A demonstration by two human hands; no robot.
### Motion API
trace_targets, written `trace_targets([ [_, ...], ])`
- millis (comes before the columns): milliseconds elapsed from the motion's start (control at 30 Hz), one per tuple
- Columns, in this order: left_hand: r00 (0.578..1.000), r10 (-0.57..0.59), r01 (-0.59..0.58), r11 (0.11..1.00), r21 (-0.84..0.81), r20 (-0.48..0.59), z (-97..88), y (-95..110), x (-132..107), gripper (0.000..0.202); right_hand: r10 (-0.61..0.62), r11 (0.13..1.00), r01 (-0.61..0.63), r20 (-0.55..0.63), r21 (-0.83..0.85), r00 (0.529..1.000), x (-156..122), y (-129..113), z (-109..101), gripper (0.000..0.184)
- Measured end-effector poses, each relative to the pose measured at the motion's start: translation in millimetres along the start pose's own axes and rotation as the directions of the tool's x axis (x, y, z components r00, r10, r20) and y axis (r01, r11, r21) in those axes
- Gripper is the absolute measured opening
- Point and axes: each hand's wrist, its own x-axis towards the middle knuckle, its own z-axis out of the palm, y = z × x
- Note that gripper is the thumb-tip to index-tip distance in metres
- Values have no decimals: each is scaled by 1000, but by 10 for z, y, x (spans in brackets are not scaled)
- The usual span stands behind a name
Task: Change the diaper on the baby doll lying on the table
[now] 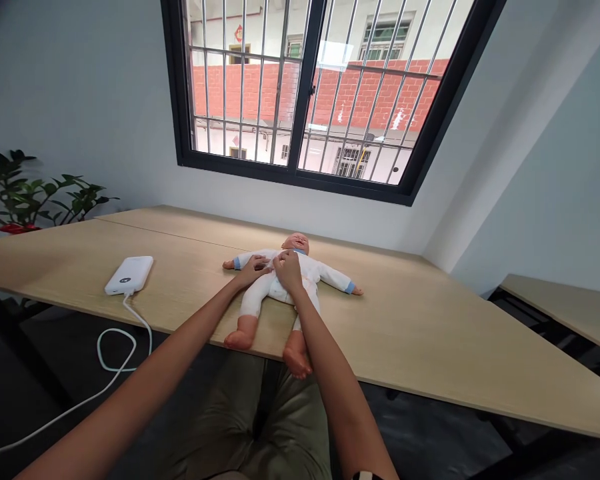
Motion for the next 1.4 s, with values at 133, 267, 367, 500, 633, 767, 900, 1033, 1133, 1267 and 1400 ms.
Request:
trace_targets([
  [133,999,24,-24,1000,12,28,-11,53,-30,33,-19,922,24,16,-387,1000,-98,-79,-83,23],
  [267,999,40,-40,999,33,15,-7,115,-58,29,58,763,8,81,-647,995,-171,-167,-123,32],
  [367,999,51,-51,995,80,6,-1,135,-63,28,110,716,-27,74,-697,991,-188,-209,-128,38],
  [500,999,49,-49,992,120,0,3,135,-56,32,153,690,-72,48,-720,987,-174,-210,-124,32],
  [633,995,91,-82,982,170,-45,38,232,-45,38,190,743,-153,-14,-651,982,-159,-162,-134,19],
  [767,981,192,-181,952,246,-24,126,444,-68,30,161,891,-228,-195,-393,967,-167,-66,-265,33],
  [900,964,252,-267,910,316,89,187,550,-122,19,178,954,-253,-375,-161,910,-223,81,-526,25],
  [1033,964,235,-264,899,350,122,175,507,-137,16,169,945,-214,-191,-246,967,-333,195,-670,20],
  [1133,969,214,-244,909,339,124,161,469,-135,14,84,927,-80,-5,-367,996,-396,217,-645,27],
  [1267,979,188,-204,936,288,81,166,448,-126,15,12,903,22,74,-429,997,-406,234,-598,28],
  [1400,989,125,-103,968,227,-85,144,414,-92,24,63,990,-82,-152,-116,986,-351,353,-638,24],
])
